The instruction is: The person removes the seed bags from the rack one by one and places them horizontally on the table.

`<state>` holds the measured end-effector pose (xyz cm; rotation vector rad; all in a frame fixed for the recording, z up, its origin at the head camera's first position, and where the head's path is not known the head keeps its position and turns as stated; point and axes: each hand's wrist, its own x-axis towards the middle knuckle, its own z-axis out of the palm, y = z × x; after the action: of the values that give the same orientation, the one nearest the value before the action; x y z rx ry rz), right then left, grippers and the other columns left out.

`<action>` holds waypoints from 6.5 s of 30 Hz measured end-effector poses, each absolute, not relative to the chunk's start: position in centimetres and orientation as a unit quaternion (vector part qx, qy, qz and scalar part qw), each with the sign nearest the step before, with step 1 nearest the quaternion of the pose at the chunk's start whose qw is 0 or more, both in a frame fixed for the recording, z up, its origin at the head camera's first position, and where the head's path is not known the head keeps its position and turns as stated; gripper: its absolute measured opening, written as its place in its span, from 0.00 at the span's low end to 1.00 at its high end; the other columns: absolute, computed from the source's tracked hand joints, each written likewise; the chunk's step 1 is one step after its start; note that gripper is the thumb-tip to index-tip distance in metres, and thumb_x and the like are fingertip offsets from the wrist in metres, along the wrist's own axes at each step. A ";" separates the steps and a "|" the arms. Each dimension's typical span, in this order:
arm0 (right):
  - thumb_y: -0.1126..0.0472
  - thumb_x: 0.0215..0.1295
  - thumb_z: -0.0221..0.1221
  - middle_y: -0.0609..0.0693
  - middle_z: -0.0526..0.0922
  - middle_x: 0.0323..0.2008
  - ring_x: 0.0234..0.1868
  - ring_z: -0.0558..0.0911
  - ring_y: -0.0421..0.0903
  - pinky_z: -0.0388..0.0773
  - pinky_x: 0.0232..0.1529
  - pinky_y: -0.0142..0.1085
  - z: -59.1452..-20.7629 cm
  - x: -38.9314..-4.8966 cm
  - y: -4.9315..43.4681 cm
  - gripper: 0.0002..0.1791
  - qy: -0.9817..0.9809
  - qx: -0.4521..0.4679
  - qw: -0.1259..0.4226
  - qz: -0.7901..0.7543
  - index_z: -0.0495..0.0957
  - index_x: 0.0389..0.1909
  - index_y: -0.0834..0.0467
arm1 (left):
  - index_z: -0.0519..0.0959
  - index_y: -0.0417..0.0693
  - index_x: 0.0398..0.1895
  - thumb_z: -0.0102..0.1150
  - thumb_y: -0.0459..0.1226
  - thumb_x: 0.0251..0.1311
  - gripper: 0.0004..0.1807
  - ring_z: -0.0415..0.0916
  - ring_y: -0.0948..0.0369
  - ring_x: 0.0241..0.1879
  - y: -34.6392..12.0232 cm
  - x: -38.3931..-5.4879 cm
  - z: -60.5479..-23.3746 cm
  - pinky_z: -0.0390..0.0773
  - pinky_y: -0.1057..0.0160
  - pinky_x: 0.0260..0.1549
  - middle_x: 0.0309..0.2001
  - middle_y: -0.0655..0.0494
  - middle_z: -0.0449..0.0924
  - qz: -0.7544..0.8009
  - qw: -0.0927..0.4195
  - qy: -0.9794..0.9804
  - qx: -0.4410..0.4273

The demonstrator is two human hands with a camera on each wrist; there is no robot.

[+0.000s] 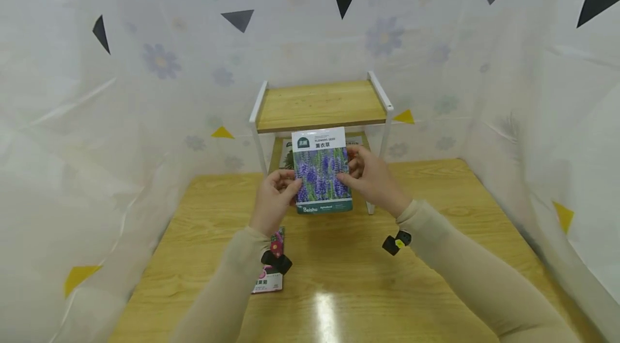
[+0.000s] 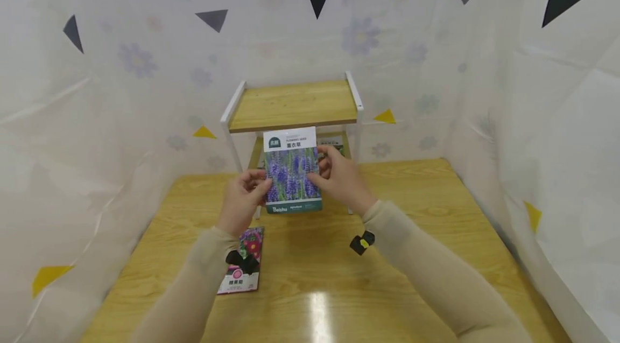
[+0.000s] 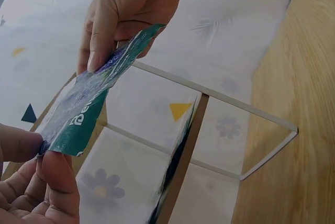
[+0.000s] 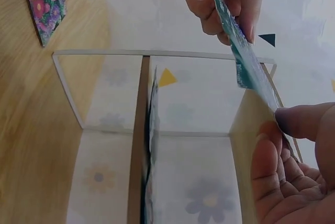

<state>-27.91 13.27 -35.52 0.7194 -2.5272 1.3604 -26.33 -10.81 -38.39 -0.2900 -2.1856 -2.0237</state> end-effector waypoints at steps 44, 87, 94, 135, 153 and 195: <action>0.58 0.60 0.67 0.45 0.77 0.28 0.24 0.76 0.41 0.76 0.26 0.34 -48.4 -25.6 13.2 0.36 -0.852 0.198 0.039 0.483 0.62 0.65 0.63 | 0.72 0.33 0.53 0.59 0.34 0.65 0.17 0.71 0.57 0.22 -10.8 -22.8 -48.1 0.77 0.56 0.24 0.36 0.46 0.76 -0.677 -0.011 -0.736 -0.023; 0.60 0.56 0.69 0.44 0.76 0.22 0.22 0.75 0.40 0.75 0.23 0.34 -55.7 -25.7 10.9 0.46 -0.874 0.182 -0.075 0.444 0.56 0.71 0.66 | 0.82 0.38 0.36 0.66 0.37 0.57 0.10 0.79 0.51 0.34 -11.3 -22.1 -52.6 0.79 0.53 0.32 0.34 0.46 0.82 -0.337 -0.007 -0.941 0.010; 0.58 0.57 0.68 0.43 0.76 0.23 0.23 0.74 0.40 0.73 0.25 0.34 -55.9 -25.4 10.7 0.44 -0.883 0.180 -0.084 0.425 0.57 0.70 0.66 | 0.83 0.37 0.34 0.67 0.36 0.56 0.09 0.79 0.50 0.35 -11.6 -22.2 -53.4 0.80 0.52 0.33 0.34 0.46 0.82 -0.325 -0.023 -0.945 -0.003; 0.51 0.59 0.66 0.40 0.74 0.20 0.20 0.73 0.37 0.72 0.27 0.35 -56.9 -26.7 8.9 0.44 -0.917 0.200 -0.090 0.333 0.59 0.69 0.68 | 0.80 0.36 0.23 0.68 0.34 0.52 0.10 0.78 0.45 0.33 -12.0 -22.9 -54.2 0.78 0.48 0.37 0.27 0.42 0.80 -0.217 0.015 -0.976 0.015; 0.50 0.57 0.67 0.41 0.74 0.19 0.20 0.73 0.38 0.72 0.27 0.36 -56.7 -26.4 8.7 0.43 -0.920 0.188 -0.089 0.331 0.62 0.68 0.66 | 0.80 0.34 0.24 0.69 0.34 0.51 0.11 0.79 0.45 0.31 -11.7 -22.6 -53.7 0.79 0.47 0.34 0.26 0.42 0.80 -0.195 0.034 -0.980 0.000; 0.53 0.65 0.62 0.43 0.76 0.29 0.25 0.74 0.40 0.74 0.29 0.35 -42.4 -28.7 8.9 0.22 -0.894 0.250 0.041 0.369 0.74 0.56 0.59 | 0.74 0.39 0.57 0.62 0.47 0.61 0.27 0.79 0.52 0.41 -13.1 -25.0 -42.4 0.79 0.53 0.39 0.43 0.47 0.79 -0.256 0.146 -0.954 -0.055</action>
<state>-28.69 8.87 -42.43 0.7670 -2.7378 1.1315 -24.97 -13.09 -42.43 -0.1582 -2.7463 -0.7368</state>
